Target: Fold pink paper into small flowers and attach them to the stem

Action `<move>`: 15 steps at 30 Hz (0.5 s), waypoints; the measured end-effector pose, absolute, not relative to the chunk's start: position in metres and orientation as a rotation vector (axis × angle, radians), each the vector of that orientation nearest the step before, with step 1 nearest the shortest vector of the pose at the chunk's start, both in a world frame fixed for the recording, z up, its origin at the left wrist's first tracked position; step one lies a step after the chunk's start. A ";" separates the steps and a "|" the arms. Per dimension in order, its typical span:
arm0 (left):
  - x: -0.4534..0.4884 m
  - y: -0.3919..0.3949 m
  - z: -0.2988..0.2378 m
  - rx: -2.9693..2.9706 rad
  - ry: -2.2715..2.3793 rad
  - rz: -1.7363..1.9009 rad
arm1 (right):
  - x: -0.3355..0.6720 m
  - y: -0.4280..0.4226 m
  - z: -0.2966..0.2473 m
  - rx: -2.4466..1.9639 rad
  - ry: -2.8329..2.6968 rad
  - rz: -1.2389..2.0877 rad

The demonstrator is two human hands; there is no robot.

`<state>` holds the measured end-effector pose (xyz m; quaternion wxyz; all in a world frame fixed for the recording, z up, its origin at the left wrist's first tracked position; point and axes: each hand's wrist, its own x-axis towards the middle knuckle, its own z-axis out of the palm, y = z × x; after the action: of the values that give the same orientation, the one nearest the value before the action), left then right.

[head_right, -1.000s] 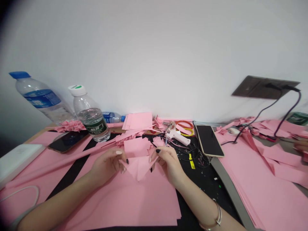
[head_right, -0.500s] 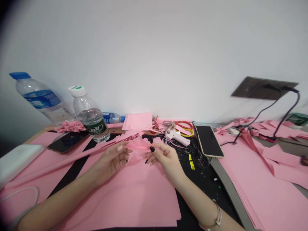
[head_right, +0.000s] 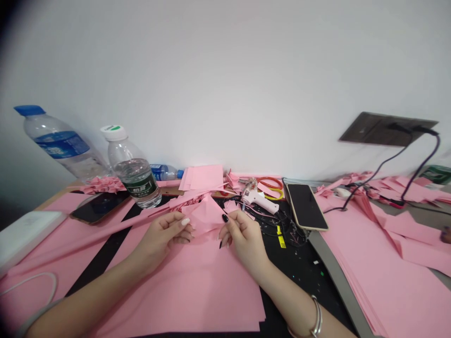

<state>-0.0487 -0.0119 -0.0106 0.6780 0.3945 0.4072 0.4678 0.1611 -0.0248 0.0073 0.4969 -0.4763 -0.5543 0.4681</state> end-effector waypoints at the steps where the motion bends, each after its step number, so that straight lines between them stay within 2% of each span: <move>1: -0.049 -0.012 -0.011 0.864 0.912 1.061 | 0.161 -0.026 0.007 -1.154 -1.362 1.126; 15: -0.046 -0.014 -0.006 0.987 1.010 1.061 | 0.164 -0.030 0.002 -1.000 -1.619 0.961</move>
<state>-0.0460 -0.0141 -0.0058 0.6346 0.4320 0.4416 0.4643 0.1643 -0.0295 0.0024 0.4836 -0.4107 -0.6647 0.3946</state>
